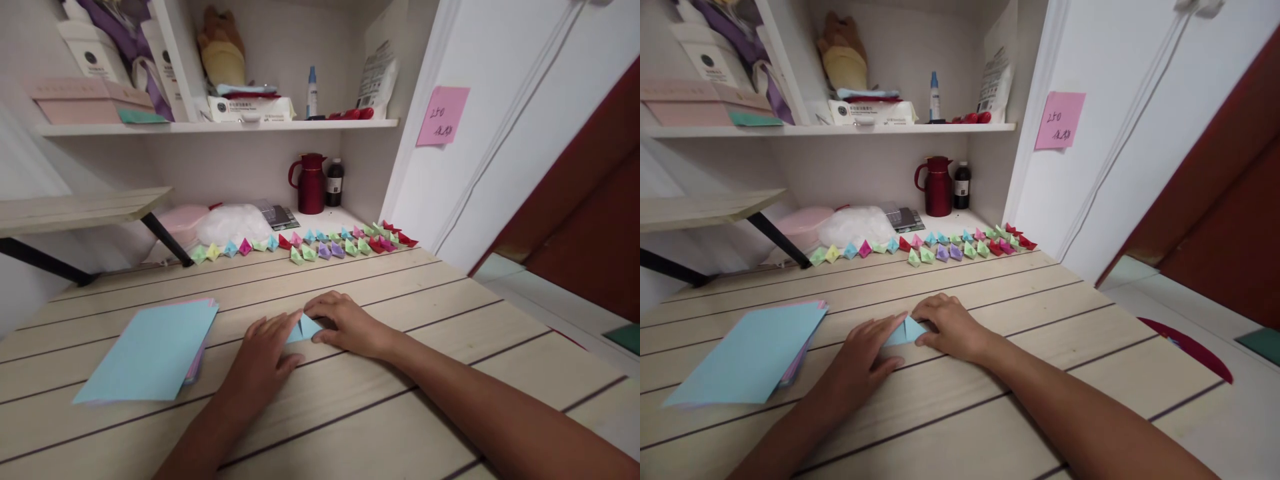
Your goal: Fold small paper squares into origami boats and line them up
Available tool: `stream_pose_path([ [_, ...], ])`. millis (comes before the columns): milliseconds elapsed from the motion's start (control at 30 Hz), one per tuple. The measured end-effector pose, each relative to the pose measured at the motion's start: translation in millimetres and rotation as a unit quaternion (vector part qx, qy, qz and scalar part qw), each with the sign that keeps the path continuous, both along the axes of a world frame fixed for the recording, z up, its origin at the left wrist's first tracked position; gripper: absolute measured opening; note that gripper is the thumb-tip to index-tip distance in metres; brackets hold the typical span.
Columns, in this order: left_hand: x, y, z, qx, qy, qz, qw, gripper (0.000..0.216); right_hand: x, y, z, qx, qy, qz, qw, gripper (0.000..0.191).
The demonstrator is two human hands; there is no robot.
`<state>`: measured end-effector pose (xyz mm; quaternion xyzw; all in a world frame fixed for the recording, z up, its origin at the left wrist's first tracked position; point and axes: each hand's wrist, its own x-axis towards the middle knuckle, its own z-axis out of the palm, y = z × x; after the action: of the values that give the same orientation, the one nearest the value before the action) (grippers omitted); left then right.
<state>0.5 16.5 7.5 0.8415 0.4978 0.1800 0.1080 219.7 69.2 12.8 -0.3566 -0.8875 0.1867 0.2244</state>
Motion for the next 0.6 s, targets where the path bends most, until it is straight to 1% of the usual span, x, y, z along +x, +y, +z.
stream_pose_path([
  [167, 2.8, 1.0, -1.4, 0.003, -0.041, 0.027, 0.999, 0.071, -3.0, -4.4, 2.5, -0.025, 0.02, -0.024, 0.999, 0.049],
  [233, 4.1, 1.8, -3.5, 0.004, -0.074, 0.053, 0.996, 0.077, -4.1, -5.4, 3.2, -0.033, 0.029, -0.031, 0.999, 0.046],
  [300, 5.6, 2.3, -5.6, -0.005, -0.108, 0.081, 0.991, 0.081, -5.1, -6.0, 3.0, -0.042, 0.039, -0.035, 0.998, 0.04],
  [367, 7.0, 2.2, -6.9, -0.017, -0.136, 0.104, 0.985, 0.076, -6.0, -6.3, 2.0, -0.049, 0.048, -0.038, 0.997, 0.036],
  [500, 8.2, 1.5, -7.4, -0.023, -0.174, 0.133, 0.975, 0.052, -7.3, -6.0, -0.5, -0.051, 0.058, -0.032, 0.997, 0.034],
  [600, 7.6, 1.6, -7.4, -0.033, -0.197, 0.14, 0.97, 0.047, -8.5, -5.4, -1.6, -0.043, 0.064, -0.007, 0.997, 0.027],
])
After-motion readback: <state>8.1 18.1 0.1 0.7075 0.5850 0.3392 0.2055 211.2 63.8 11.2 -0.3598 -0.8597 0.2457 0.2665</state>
